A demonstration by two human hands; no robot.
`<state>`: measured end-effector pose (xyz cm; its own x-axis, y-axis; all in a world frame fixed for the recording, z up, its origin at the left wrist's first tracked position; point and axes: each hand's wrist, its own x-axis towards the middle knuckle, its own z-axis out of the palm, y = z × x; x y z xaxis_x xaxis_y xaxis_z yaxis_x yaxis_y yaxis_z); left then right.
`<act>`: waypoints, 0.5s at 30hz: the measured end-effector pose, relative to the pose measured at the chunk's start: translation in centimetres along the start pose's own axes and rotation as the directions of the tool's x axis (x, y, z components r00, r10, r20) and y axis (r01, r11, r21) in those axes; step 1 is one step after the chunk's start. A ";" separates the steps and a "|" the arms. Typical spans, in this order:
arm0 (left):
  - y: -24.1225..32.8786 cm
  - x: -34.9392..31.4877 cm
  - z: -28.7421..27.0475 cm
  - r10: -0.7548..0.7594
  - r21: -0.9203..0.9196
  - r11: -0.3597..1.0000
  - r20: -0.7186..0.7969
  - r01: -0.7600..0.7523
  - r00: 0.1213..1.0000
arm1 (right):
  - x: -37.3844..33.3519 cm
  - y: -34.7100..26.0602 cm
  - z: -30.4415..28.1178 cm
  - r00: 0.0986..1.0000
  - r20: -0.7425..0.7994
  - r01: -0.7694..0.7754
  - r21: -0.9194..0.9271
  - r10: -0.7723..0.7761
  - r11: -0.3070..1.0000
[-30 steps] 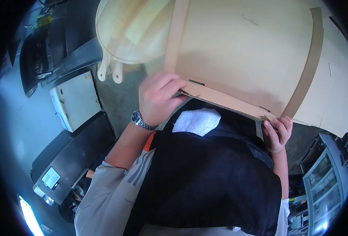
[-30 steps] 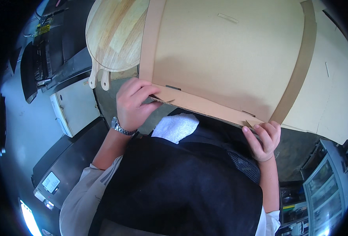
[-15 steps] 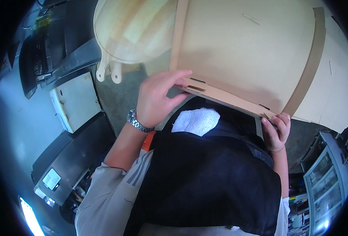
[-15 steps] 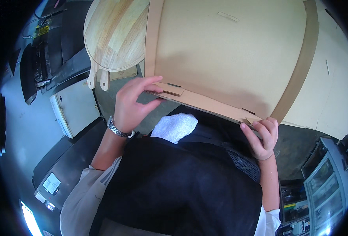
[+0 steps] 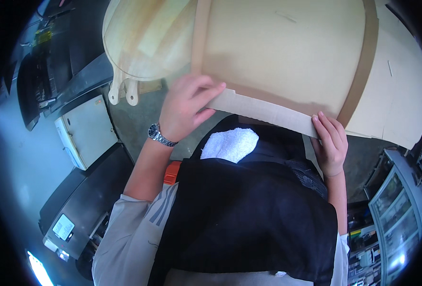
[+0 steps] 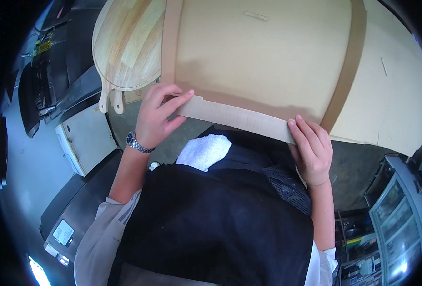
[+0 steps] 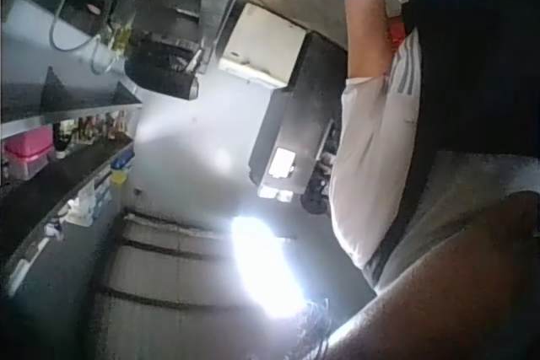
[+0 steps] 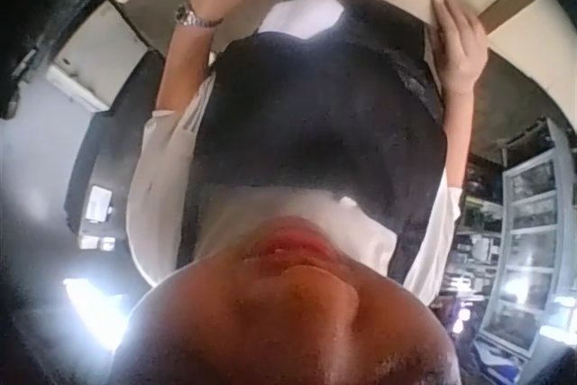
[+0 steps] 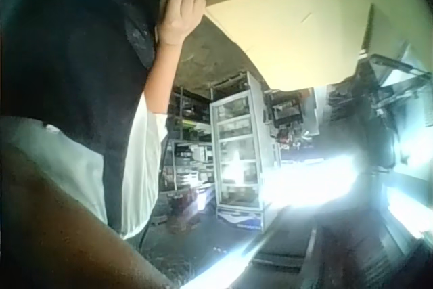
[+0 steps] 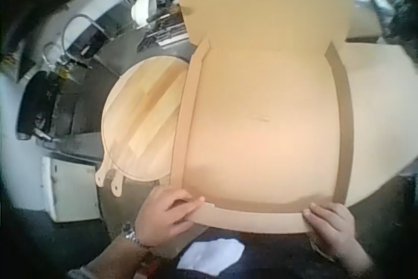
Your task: The recorder assembles a cardboard pizza box by folding its edges.
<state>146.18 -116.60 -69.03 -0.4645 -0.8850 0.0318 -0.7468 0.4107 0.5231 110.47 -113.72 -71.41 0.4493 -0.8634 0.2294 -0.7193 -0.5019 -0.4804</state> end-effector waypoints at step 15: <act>1.5 -0.1 0.8 0.017 0.214 0.976 0.095 -0.037 0.995 | 0.9 -0.9 -1.1 0.992 0.114 -0.060 -0.010 0.061 0.998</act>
<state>144.71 -115.71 -68.90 -0.5204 -0.8530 -0.0405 -0.8134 0.4807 0.3275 110.94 -114.15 -69.81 0.4623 -0.8809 0.1013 -0.7503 -0.4495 -0.4847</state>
